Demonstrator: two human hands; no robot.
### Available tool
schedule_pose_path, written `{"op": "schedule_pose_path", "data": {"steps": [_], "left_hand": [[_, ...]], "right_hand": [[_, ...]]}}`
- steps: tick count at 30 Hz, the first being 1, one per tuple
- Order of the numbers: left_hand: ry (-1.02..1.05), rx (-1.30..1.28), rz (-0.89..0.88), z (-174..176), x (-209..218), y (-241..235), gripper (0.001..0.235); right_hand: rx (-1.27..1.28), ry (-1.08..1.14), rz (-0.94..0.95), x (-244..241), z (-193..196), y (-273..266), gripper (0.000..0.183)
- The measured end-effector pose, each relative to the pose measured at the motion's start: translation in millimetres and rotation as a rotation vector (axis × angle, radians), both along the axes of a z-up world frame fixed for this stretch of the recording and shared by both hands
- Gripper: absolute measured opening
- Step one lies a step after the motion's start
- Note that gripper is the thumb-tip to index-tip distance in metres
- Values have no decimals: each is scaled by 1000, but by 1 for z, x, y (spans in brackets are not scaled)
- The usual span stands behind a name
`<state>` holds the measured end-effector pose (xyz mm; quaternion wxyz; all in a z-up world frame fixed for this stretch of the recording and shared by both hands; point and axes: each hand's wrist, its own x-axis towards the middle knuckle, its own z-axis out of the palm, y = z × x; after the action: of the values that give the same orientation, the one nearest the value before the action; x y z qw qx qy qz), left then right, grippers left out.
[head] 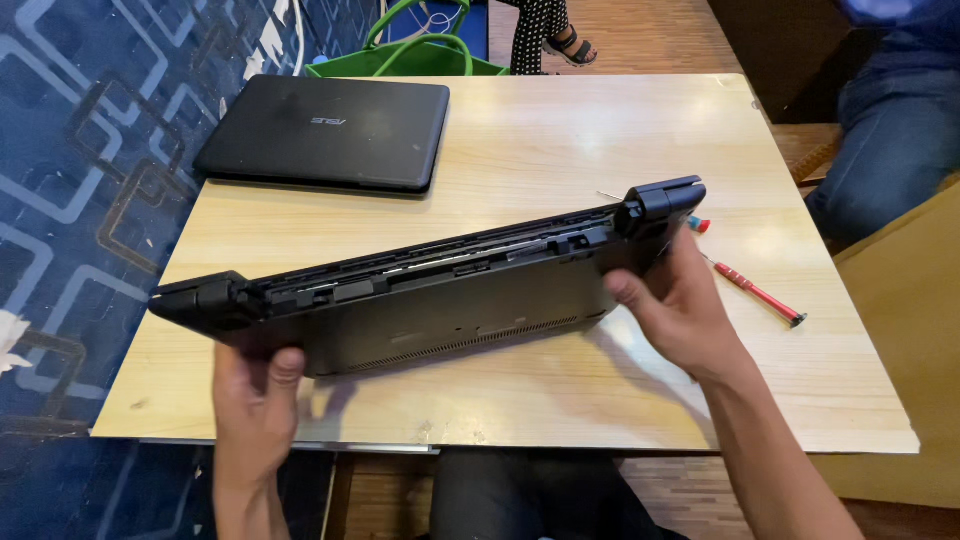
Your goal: The person connects internal cables on the laptop motherboard, places the bottom case over the components, and snaps it into place. The person then opens the laptop lid and adjusts the screen bezel area.
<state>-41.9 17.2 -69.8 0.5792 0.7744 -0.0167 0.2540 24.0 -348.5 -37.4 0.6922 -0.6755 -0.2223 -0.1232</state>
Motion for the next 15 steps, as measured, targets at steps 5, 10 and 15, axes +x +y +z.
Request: {"op": "schedule_pose_path", "data": {"steps": [5, 10, 15], "left_hand": [[318, -81, -33, -50, -11, 11, 30], [234, 160, 80, -47, -8, 8, 21], [217, 130, 65, -34, -8, 3, 31]], "right_hand": [[-621, 191, -18, -7, -22, -25, 29], [-729, 141, -302, -5, -31, -22, 51], [-585, 217, -183, -5, -27, -12, 41]]}}
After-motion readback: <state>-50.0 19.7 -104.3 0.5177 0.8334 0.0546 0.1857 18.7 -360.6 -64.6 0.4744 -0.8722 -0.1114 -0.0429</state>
